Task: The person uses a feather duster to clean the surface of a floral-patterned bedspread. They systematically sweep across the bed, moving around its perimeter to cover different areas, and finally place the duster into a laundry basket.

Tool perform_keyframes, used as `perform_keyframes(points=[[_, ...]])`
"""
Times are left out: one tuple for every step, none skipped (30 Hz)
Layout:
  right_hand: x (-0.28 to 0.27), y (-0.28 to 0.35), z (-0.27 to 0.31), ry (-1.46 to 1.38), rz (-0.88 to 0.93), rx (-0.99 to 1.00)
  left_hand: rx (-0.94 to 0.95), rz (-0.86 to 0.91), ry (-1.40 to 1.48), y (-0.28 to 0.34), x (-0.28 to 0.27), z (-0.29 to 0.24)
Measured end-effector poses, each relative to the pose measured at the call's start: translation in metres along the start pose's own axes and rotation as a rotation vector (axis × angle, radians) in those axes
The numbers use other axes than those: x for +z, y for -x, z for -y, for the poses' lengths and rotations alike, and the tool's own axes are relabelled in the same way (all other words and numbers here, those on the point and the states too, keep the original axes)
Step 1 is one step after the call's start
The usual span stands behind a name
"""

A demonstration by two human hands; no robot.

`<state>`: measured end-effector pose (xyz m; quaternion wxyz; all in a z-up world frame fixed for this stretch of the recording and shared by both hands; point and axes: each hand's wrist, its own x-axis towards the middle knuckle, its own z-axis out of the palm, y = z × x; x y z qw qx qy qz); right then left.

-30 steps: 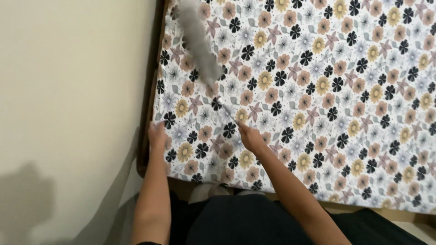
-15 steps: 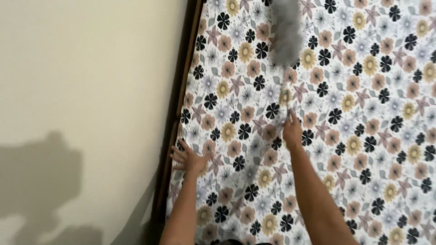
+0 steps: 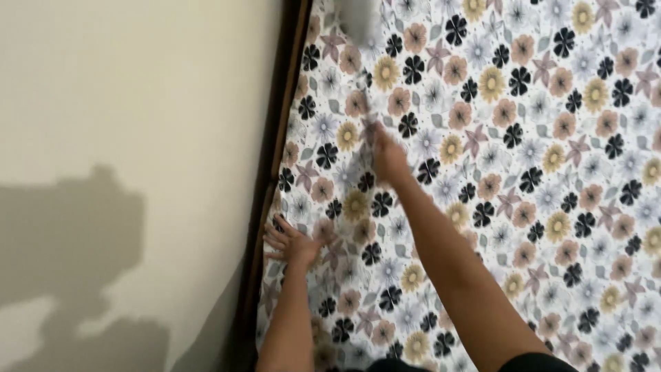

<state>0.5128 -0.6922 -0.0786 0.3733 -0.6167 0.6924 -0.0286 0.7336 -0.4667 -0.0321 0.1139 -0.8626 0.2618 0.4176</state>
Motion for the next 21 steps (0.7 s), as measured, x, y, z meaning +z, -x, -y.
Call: perform_keyframes(points=[[0.035, 0.029, -0.036, 0.081, -0.047, -0.131, -0.006, 0.047, 0.061, 0.015, -0.016, -0.003], [0.068, 0.058, -0.074, 0.166, -0.094, -0.267, -0.011, 0.092, 0.127, 0.028, -0.030, -0.006], [0.049, 0.136, -0.073, 0.171, -0.089, -0.262, -0.013, 0.101, 0.127, 0.029, -0.024, 0.010], [0.032, 0.193, -0.046, 0.143, 0.242, -0.091, 0.023, 0.056, 0.359, 0.022, -0.027, 0.018], [0.014, 0.252, -0.005, 0.116, 0.571, 0.084, 0.062, 0.009, 0.591, 0.017, -0.031, 0.026], [0.024, 0.299, -0.028, 0.125, 0.574, 0.072, 0.057, 0.002, 0.603, -0.035, -0.003, 0.081], [0.035, 0.346, -0.053, 0.070, 0.600, 0.013, 0.164, 0.085, 1.181, -0.078, 0.019, 0.128], [0.046, 0.395, -0.081, 0.013, 0.625, -0.038, 0.277, 0.180, 1.752, -0.118, 0.043, 0.157], [0.052, 0.430, -0.113, 0.021, 0.627, -0.040, 0.274, 0.177, 1.760, -0.095, 0.040, 0.175], [0.061, 0.460, -0.143, 0.034, 0.643, -0.052, 0.182, 0.191, 1.704, -0.076, 0.031, 0.189], [0.070, 0.489, -0.172, 0.048, 0.659, -0.064, 0.091, 0.204, 1.646, -0.057, 0.021, 0.203], [0.074, 0.499, -0.207, 0.046, 0.650, -0.066, 0.101, 0.206, 1.644, -0.043, 0.030, 0.221], [0.078, 0.508, -0.242, 0.047, 0.530, 0.000, 0.002, 0.176, 1.452, -0.029, 0.039, 0.239], [0.082, 0.516, -0.278, 0.048, 0.405, 0.067, -0.089, 0.147, 1.257, -0.017, 0.048, 0.254], [0.057, 0.507, -0.279, 0.045, 0.394, 0.068, -0.078, 0.150, 1.256, -0.016, 0.079, 0.282], [0.032, 0.500, -0.282, 0.046, 0.269, 0.113, 0.042, 0.086, 1.079, -0.013, 0.112, 0.310], [0.006, 0.493, -0.285, 0.048, 0.143, 0.158, 0.157, 0.022, 0.901, -0.012, 0.145, 0.338], [-0.017, 0.481, -0.275, 0.044, 0.134, 0.161, 0.167, 0.024, 0.898, 0.005, 0.156, 0.343], [-0.040, 0.470, -0.265, 0.008, 0.061, 0.240, 0.039, -0.012, 0.888, 0.022, 0.167, 0.347], [-0.063, 0.460, -0.257, -0.027, -0.005, 0.321, -0.095, -0.051, 0.876, 0.041, 0.181, 0.355], [-0.051, 0.437, -0.280, -0.029, -0.008, 0.324, -0.092, -0.049, 0.873, 0.049, 0.183, 0.349]])
